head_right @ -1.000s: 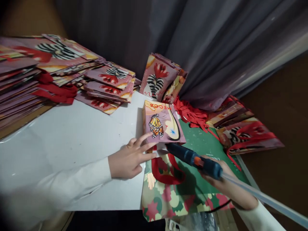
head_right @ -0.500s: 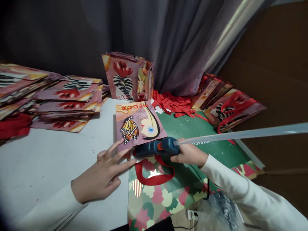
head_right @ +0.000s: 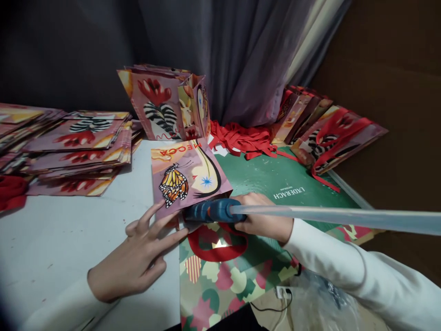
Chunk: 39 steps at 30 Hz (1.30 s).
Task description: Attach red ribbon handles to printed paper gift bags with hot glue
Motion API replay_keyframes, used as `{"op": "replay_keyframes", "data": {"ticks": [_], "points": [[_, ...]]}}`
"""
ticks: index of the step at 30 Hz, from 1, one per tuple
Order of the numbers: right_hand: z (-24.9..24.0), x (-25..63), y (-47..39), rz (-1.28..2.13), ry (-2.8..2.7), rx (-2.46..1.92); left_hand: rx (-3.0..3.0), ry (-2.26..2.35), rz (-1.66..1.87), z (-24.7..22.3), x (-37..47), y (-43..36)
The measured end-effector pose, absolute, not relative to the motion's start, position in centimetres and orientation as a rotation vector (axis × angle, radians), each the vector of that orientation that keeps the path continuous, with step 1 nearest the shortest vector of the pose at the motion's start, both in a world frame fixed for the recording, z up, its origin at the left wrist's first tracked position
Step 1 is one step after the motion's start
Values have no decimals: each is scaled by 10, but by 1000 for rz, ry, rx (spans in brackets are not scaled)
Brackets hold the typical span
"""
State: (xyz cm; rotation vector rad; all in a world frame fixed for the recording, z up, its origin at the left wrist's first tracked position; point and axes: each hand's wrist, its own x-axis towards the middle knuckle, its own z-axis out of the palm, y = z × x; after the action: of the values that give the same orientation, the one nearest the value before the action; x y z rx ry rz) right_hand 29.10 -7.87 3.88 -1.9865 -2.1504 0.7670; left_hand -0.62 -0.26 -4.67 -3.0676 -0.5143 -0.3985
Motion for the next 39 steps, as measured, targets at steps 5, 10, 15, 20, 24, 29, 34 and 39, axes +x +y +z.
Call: {"op": "replay_keyframes", "data": {"ticks": [5, 10, 15, 20, 24, 29, 34, 39], "points": [[33, 299, -81, 610, -2216, -1950, -3051, -510, -399, -48, -8, -2], [24, 300, -80, 671, -2166, -1965, -3036, -508, -385, -52, -8, -1], [12, 298, -73, 895, -2064, -1942, -3018, -497, -392, -53, -10, 1], [0, 302, -66, 1003, -2047, -1838, -2987, -485, -355, -52, -13, 1], [-4, 303, -63, 1020, -2053, -1777, -2973, -524, -301, -52, -14, 0], [1, 303, -63, 1027, -2044, -1736, -2978, -526, -254, -47, -14, 0], [4, 309, -67, 970, -2049, -1750, -2993, -495, -239, -44, -13, 1], [7, 314, -71, 957, -2056, -1807, -2973, -513, -226, -45, -13, 1]]}}
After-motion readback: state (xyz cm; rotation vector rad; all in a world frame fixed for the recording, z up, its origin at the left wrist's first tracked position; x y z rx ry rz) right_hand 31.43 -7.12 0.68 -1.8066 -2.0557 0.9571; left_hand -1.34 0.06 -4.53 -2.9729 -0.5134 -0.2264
